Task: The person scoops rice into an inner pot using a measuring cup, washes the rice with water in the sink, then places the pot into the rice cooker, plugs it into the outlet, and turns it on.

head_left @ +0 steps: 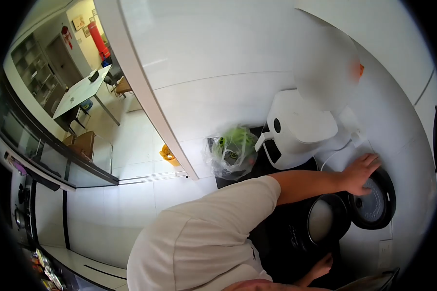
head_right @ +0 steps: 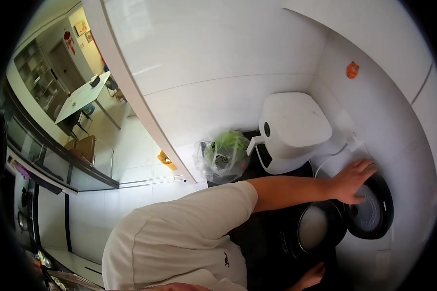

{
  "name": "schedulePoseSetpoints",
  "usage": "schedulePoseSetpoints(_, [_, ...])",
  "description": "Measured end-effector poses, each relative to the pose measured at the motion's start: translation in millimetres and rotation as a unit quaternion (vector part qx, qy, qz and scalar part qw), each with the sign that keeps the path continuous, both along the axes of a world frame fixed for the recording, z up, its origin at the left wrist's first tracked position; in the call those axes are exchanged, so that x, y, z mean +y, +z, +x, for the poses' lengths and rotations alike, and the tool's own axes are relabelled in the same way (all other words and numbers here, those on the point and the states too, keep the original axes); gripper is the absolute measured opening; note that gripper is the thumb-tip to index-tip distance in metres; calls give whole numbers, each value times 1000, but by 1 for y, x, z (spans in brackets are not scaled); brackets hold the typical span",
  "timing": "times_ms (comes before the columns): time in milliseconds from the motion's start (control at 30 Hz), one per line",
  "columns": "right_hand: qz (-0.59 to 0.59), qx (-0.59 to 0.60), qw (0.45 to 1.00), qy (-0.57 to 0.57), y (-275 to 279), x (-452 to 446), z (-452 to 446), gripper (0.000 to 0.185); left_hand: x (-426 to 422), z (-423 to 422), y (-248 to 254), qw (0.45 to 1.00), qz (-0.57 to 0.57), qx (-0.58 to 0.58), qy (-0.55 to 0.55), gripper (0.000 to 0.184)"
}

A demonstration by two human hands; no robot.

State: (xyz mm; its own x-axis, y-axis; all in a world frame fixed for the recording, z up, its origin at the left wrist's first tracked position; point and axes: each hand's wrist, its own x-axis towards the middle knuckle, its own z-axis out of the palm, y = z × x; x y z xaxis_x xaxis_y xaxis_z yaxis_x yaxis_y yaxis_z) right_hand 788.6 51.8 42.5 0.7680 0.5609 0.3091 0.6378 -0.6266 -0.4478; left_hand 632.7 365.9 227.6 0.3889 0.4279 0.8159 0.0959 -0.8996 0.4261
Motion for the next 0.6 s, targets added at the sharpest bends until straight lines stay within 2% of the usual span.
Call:
schedulePoseSetpoints(33, [13, 12, 1000, -12, -8, -16, 1, 43, -1, 10, 7, 999, 49, -10, 0, 93])
schedulePoseSetpoints(133, [36, 43, 998, -29, -26, -58, -10, 39, 8, 52, -3, 993, 24, 102, -63, 103])
schedulePoseSetpoints(200, [52, 50, 997, -37, -40, -86, -15, 36, 3, 59, -4, 996, 23, 70, -47, 99])
schedulePoseSetpoints(233, [44, 43, 996, -61, -29, -94, -35, 34, -1, 60, 0, 997, 21, 55, -47, 97])
schedulePoseSetpoints(300, [36, 112, 984, -133, -33, -111, -50, 30, -8, 48, 15, 993, -3, 98, -60, 87])
schedulePoseSetpoints(333, [42, 116, 986, -112, -46, -125, -50, 30, -20, 43, 16, 997, 63, 39, -37, 78])
schedulePoseSetpoints(400, [89, 136, 982, -95, -67, -145, -54, 29, -32, 19, 13, 986, 45, 121, -106, 60])
schedulePoseSetpoints(433, [66, 132, 982, -113, -68, -151, -58, 29, -52, 5, 11, 982, -6, 137, -128, 56])
schedulePoseSetpoints(467, [83, 187, 972, -118, -67, -157, -61, 29, -67, -10, 4, 981, -5, 138, -139, 55])
schedulePoseSetpoints(500, [71, 164, 975, -131, -67, -161, -65, 30, -81, -25, 0, 978, 9, 148, -150, 53])
schedulePoseSetpoints(533, [68, 197, 965, -161, -48, -155, -66, 31, -92, -39, -13, 974, 11, 169, -152, 54])
schedulePoseSetpoints(600, [43, 219, 961, -166, -53, -155, -64, 33, -116, -72, -46, 963, 18, 225, -148, 52])
